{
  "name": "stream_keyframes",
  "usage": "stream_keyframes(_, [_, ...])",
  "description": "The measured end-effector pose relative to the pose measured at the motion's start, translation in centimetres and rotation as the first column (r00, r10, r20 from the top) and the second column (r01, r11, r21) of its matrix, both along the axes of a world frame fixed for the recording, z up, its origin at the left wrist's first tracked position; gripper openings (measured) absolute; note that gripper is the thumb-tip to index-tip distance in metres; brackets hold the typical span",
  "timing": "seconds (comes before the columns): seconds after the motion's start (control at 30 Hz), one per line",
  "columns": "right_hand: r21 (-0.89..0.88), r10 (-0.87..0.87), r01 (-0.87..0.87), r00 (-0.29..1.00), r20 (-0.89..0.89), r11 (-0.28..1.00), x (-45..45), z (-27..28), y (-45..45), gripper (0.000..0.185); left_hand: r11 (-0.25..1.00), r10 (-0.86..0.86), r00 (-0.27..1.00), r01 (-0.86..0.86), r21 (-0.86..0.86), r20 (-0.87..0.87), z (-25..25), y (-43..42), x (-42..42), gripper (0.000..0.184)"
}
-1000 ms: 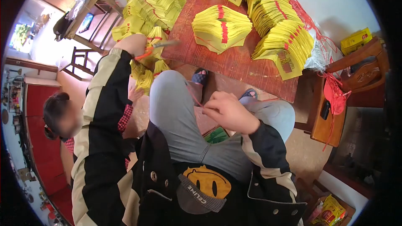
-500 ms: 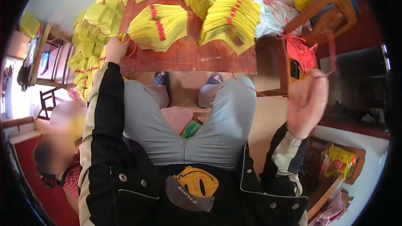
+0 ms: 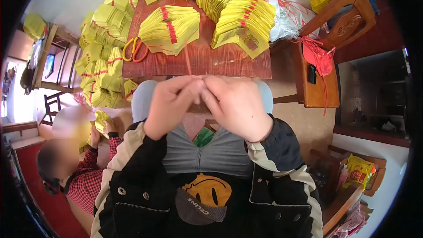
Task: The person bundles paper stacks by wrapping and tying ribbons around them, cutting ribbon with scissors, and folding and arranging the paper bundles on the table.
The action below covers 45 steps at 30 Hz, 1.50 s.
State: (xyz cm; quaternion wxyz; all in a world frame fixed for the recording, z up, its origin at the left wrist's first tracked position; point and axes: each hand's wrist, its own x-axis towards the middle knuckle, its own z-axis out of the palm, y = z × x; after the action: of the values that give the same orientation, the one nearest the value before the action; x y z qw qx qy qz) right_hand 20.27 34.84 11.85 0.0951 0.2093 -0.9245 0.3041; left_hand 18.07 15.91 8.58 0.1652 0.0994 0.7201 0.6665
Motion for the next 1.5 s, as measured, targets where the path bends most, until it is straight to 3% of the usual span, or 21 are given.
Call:
stream_keyframes(0.1, [0.003,0.060,-0.060,0.997,0.058,0.998,1.1,-1.7,0.4,0.015,0.994,0.045,0.997,-0.051,-0.097,-0.056,-0.3,-2.8,-0.3,0.021])
stream_keyframes(0.17, [-0.006,0.117,-0.117,0.990,0.072,0.993,1.7,-3.4,1.8,0.015,0.998,0.054,0.999,-0.054,-0.039,-0.008,-1.4,-4.7,0.1,0.022])
stream_keyframes(0.23, [-0.015,0.181,-0.180,0.980,0.085,0.984,2.0,-5.3,4.3,0.014,0.961,0.270,0.961,-0.273,0.048,0.058,-2.1,-6.4,0.1,0.024])
stream_keyframes(0.3, [0.074,0.090,-0.094,0.994,0.058,0.993,1.9,-7.1,8.4,0.014,0.874,0.409,0.900,-0.433,0.220,0.149,-3.1,-9.0,-0.9,0.018])
stream_keyframes(0.37, [0.233,-0.039,0.010,0.992,0.119,0.973,1.4,-9.0,14.3,0.012,0.758,0.569,0.787,-0.615,0.218,0.240,-4.0,-11.5,-1.5,0.017])
stream_keyframes(0.43, [0.156,-0.236,0.202,0.940,0.248,0.967,1.2,-9.5,19.6,0.011,0.751,0.550,0.794,-0.606,0.263,0.260,-5.5,-14.3,-1.8,0.017])
stream_keyframes(0.63, [0.483,-0.625,0.518,0.776,0.082,0.706,3.4,-12.8,37.8,0.022,0.629,0.660,0.671,-0.740,0.240,0.338,-7.1,-17.0,-0.2,0.015])
stream_keyframes(0.7, [0.399,-0.697,0.592,0.687,0.204,0.700,5.1,-15.1,43.7,0.028,0.619,0.674,0.663,-0.748,0.240,0.328,-7.0,-17.7,0.2,0.014])
stream_keyframes(0.83, [0.397,-0.705,0.596,0.670,0.233,0.698,7.6,-18.1,48.7,0.027,0.512,0.748,0.584,-0.810,0.284,0.316,-5.8,-19.3,0.5,0.014])
stream_keyframes(0.9, [0.381,-0.788,0.691,0.563,0.248,0.614,7.2,-18.2,47.3,0.026,0.498,0.767,0.580,-0.808,0.316,0.275,-5.4,-21.5,1.0,0.018])
stream_keyframes(0.93, [0.352,-0.756,0.672,0.617,0.220,0.651,7.3,-18.5,47.1,0.026,0.514,0.745,0.616,-0.774,0.369,0.255,-5.2,-23.0,1.0,0.019])
stream_keyframes(1.07, [0.298,-0.715,0.659,0.686,0.137,0.690,6.8,-20.0,49.6,0.024,0.324,0.886,0.424,-0.855,0.404,0.188,-4.7,-30.3,1.3,0.018])
stream_keyframes(1.17, [0.243,-0.761,0.724,0.636,0.129,0.646,6.4,-21.4,53.9,0.022,0.320,0.905,0.405,-0.850,0.419,0.131,-6.4,-37.9,0.7,0.019])
stream_keyframes(1.23, [0.412,-0.772,0.692,0.633,0.049,0.593,6.0,-21.4,55.7,0.022,0.342,0.896,0.430,-0.826,0.448,0.109,-9.6,-45.0,-0.6,0.019])
stream_keyframes(1.3, [0.461,-0.793,0.671,0.594,0.135,0.581,5.6,-21.3,58.0,0.021,0.111,0.990,0.136,-0.918,0.382,0.039,-8.9,-44.9,-2.8,0.023])
stream_keyframes(1.37, [0.503,-0.817,0.656,0.536,0.214,0.562,4.4,-21.3,57.5,0.024,0.114,0.990,0.133,-0.932,0.345,0.033,-4.7,-38.8,-3.6,0.025])
stream_keyframes(1.4, [0.645,-0.663,0.374,0.692,0.284,0.667,3.8,-20.2,55.3,0.037,0.356,0.930,0.367,-0.901,0.248,-0.003,-3.0,-36.5,-3.7,0.026])
stream_keyframes(1.43, [0.684,-0.620,0.303,0.735,0.274,0.663,2.8,-19.3,53.6,0.052,0.578,0.813,0.582,-0.805,0.136,-0.008,-1.4,-33.9,-3.1,0.027])
stream_keyframes(1.5, [0.754,-0.520,0.169,0.816,0.254,0.634,0.8,-17.5,49.7,0.086,0.881,0.470,0.880,-0.473,0.025,0.065,2.8,-25.7,-0.9,0.030])
